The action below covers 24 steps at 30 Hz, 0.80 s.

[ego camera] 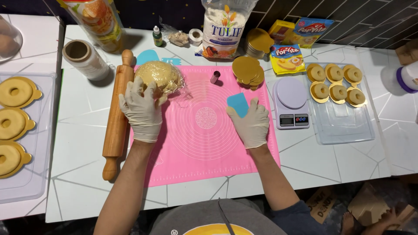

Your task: Shaping and rolling dough to prepare donuts for baking on a silicone mat

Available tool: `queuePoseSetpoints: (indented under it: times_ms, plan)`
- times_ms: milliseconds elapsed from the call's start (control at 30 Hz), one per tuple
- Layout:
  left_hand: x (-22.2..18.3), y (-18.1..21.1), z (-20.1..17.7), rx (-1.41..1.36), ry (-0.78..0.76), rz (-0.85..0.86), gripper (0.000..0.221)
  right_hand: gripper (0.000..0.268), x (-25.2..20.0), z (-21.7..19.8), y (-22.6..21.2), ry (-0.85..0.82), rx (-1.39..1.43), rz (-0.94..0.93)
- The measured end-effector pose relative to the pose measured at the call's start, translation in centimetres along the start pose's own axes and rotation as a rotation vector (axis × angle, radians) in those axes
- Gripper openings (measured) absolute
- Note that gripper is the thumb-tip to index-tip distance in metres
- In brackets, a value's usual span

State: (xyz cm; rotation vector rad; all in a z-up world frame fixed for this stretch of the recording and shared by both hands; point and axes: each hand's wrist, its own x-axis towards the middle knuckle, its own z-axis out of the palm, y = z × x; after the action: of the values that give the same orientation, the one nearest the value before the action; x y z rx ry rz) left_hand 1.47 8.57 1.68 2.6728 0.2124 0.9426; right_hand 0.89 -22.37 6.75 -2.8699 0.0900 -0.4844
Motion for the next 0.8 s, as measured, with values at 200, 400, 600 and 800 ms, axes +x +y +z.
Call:
queuePoseSetpoints:
  times_ms: [200, 400, 600, 800]
  plan:
    - [0.2, -2.0, 2.5, -0.037, 0.206, 0.031, 0.019, 0.092, 0.7, 2.3, 2.1, -0.168, 0.166, 0.114]
    - [2.1, 0.0, -3.1, -0.138, 0.146, 0.192, 0.030, 0.045, 0.3, -1.6, -0.5, -0.230, 0.575, 0.382]
    - [0.4, 0.0, 0.5, -0.050, -0.068, 0.228, 0.077, 0.031, -0.8, -0.4, -1.1, -0.141, 0.771, 0.418]
    - [2.5, -0.5, 2.3, 0.035, 0.125, 0.315, 0.032, 0.030, -1.5, -0.9, -2.3, -0.302, 0.806, 0.408]
